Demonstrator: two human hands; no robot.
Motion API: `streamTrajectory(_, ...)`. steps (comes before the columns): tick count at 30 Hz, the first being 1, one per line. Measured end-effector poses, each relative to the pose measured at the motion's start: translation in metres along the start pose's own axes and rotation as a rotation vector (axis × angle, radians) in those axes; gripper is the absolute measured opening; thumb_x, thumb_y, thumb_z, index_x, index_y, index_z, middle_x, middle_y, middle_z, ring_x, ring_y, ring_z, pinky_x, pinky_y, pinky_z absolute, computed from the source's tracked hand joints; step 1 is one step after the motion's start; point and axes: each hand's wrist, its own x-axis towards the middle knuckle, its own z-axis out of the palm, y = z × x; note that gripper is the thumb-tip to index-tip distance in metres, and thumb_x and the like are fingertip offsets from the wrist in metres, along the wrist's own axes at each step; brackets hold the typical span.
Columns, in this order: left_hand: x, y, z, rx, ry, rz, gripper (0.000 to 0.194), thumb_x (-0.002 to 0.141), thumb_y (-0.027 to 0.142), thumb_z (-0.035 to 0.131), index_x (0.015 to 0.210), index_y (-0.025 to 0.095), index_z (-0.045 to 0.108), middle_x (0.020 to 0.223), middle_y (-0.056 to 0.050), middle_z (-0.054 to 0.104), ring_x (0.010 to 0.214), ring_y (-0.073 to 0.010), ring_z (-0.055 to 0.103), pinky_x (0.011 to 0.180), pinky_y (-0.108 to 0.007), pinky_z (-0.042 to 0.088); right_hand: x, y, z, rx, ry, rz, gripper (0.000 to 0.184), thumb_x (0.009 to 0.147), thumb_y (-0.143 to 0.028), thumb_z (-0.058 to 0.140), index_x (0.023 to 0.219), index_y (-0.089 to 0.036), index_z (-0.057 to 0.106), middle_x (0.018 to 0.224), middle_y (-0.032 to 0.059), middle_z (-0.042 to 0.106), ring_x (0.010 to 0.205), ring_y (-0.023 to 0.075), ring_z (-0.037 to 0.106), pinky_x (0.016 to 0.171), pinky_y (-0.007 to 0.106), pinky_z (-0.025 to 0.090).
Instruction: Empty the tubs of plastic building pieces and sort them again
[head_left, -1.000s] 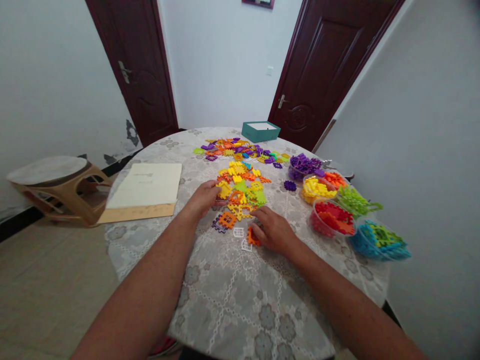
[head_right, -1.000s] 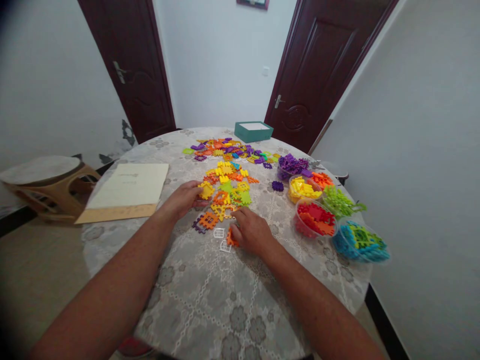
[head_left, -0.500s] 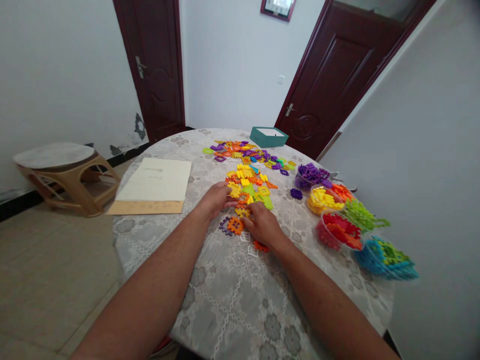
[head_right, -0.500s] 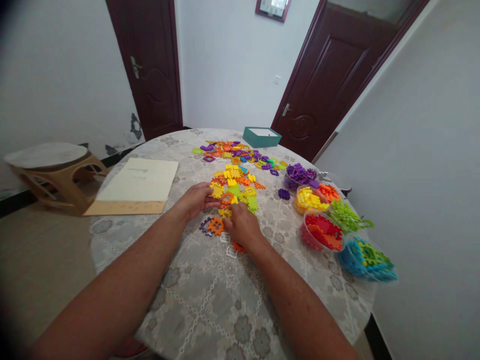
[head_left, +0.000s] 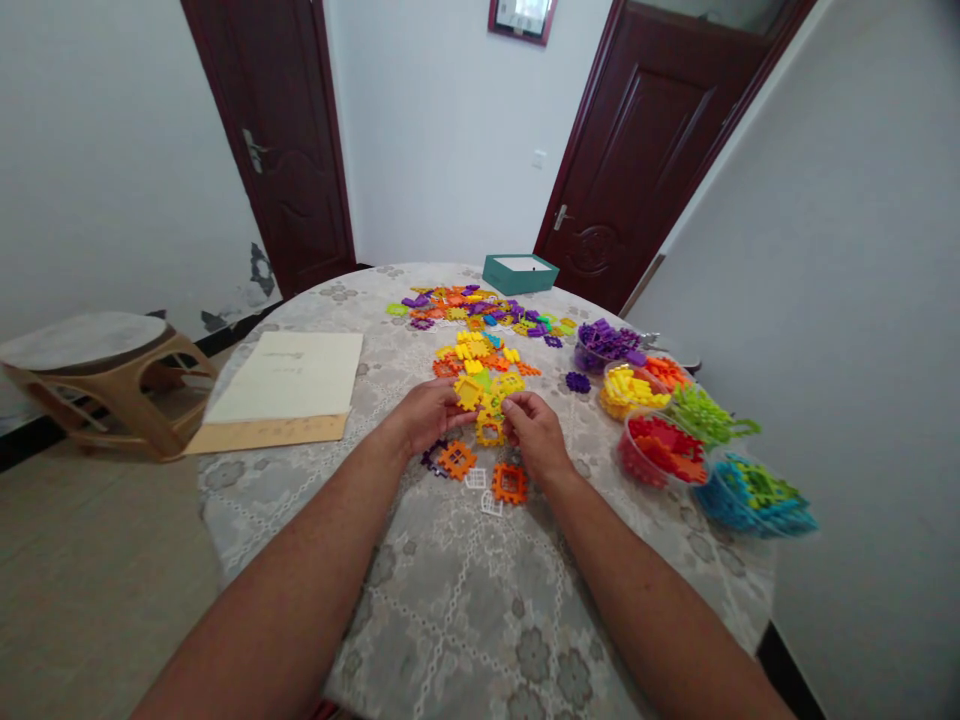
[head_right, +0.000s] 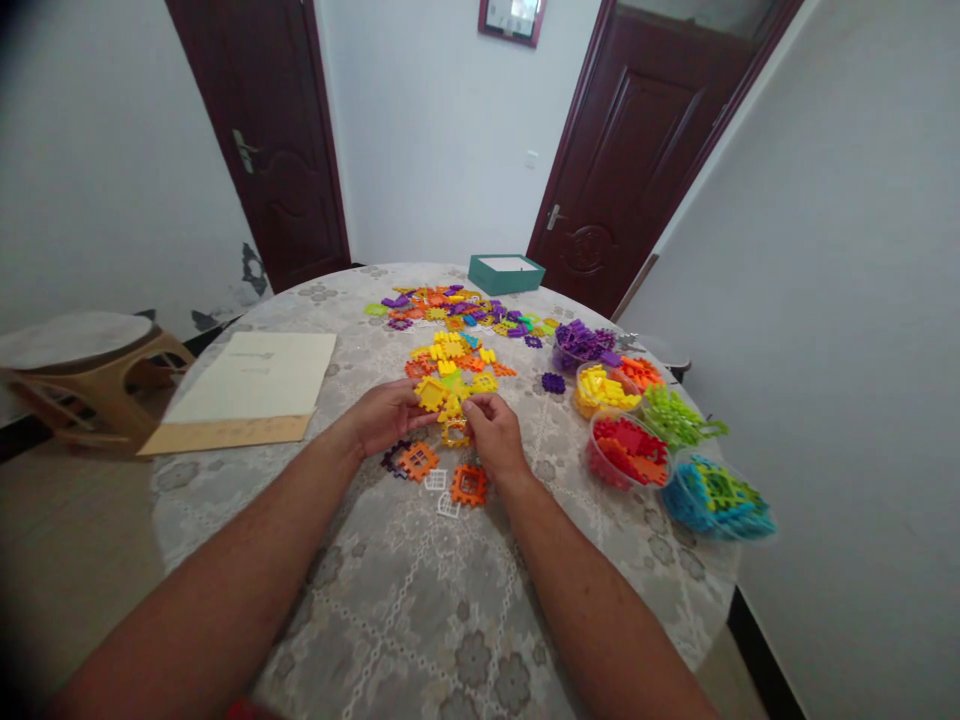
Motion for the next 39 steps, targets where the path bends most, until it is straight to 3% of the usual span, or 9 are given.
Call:
streamTrajectory(7,-0.003,-0.012,0.009,0.08,-0.125,-0.078,0.035,0.068,0.002,0.069,0.101,0.013,0.071,0.107,-0.012,0.076,0.087,-0.0168,0.074,0.073,-0.023,0.062,0.0,0.005,0.001,-0.136,-0.012,-0.129,0.027,0.084,-0.045,0.07,0.095,-0.02,0.069,0.086,0.0006,0.072,0.075,0.0174,0.065,0.07,0.029,0.053)
streamTrajectory(11,-0.005,-0.015,0.009,0.187,-0.245,-0.047,0.032,0.074,0.013,0.076,0.106,0.016,0.07,0.113,-0.011,0.075,0.102,-0.0201,0.073,0.089,-0.03,0.061,-0.001,0.009,0.003,-0.223,0.035,-0.159,0.025,0.087,-0.042,0.066,0.1,-0.02,0.07,0.092,0.002,0.073,0.081,0.0186,0.067,0.077,0.031,0.055)
streamTrajectory(17,-0.003,-0.014,0.009,0.381,-0.257,0.022,0.033,0.078,0.031,0.079,0.107,0.019,0.069,0.112,-0.007,0.075,0.102,-0.0218,0.072,0.09,-0.033,0.059,0.002,0.005,0.003,-0.403,0.062,-0.129,0.031,0.085,-0.038,0.072,0.111,-0.021,0.071,0.11,0.0046,0.074,0.097,0.0203,0.068,0.086,0.033,0.055)
streamTrajectory(23,-0.006,-0.013,0.011,0.45,-0.326,0.035,0.046,0.079,0.043,0.082,0.119,0.023,0.068,0.125,-0.009,0.072,0.118,-0.0281,0.069,0.094,-0.042,0.061,0.004,-0.01,-0.001,-0.3,-0.097,-0.012,0.023,0.083,-0.032,0.072,0.102,-0.02,0.07,0.094,0.0004,0.073,0.084,0.018,0.069,0.074,0.028,0.055)
streamTrajectory(26,-0.007,-0.009,0.011,0.444,-0.304,0.019,0.054,0.081,0.044,0.081,0.128,0.024,0.065,0.129,-0.011,0.071,0.114,-0.0287,0.072,0.092,-0.044,0.062,0.007,-0.028,-0.012,-0.353,-0.12,-0.014,0.02,0.084,-0.033,0.07,0.1,-0.021,0.068,0.084,-0.0017,0.07,0.073,0.0159,0.065,0.066,0.027,0.052)
streamTrajectory(29,-0.006,-0.003,0.009,0.425,-0.133,0.088,0.059,0.082,0.043,0.08,0.135,0.022,0.061,0.127,-0.014,0.073,0.104,-0.0269,0.077,0.088,-0.043,0.064,0.02,-0.062,-0.044,-0.516,-0.041,-0.167,0.024,0.085,-0.037,0.07,0.102,-0.02,0.068,0.087,-0.0006,0.071,0.076,0.0159,0.063,0.07,0.027,0.051)
streamTrajectory(32,-0.002,0.003,0.006,0.44,0.09,0.215,0.047,0.082,0.038,0.077,0.123,0.017,0.067,0.114,-0.013,0.076,0.096,-0.0255,0.077,0.078,-0.038,0.065,0.042,-0.102,-0.098,-0.795,0.143,-0.345,0.023,0.086,-0.034,0.069,0.105,-0.02,0.07,0.097,0.0021,0.073,0.085,0.0175,0.064,0.079,0.029,0.05)
streamTrajectory(35,0.001,0.006,0.001,0.423,0.242,0.264,0.037,0.077,0.033,0.076,0.109,0.016,0.07,0.104,-0.011,0.077,0.089,-0.0241,0.076,0.069,-0.035,0.064,0.068,-0.128,-0.157,-1.101,0.362,-0.304,0.022,0.085,-0.025,0.068,0.106,-0.019,0.073,0.103,0.0053,0.074,0.092,0.02,0.065,0.085,0.031,0.049)
streamTrajectory(39,0.006,0.005,-0.005,0.425,0.321,0.287,0.033,0.074,0.033,0.075,0.103,0.016,0.072,0.102,-0.01,0.077,0.085,-0.0213,0.074,0.066,-0.032,0.063,0.098,-0.131,-0.219,-1.36,0.462,-0.12,0.024,0.086,-0.024,0.068,0.108,-0.019,0.074,0.106,0.0089,0.076,0.096,0.0218,0.067,0.085,0.029,0.048)
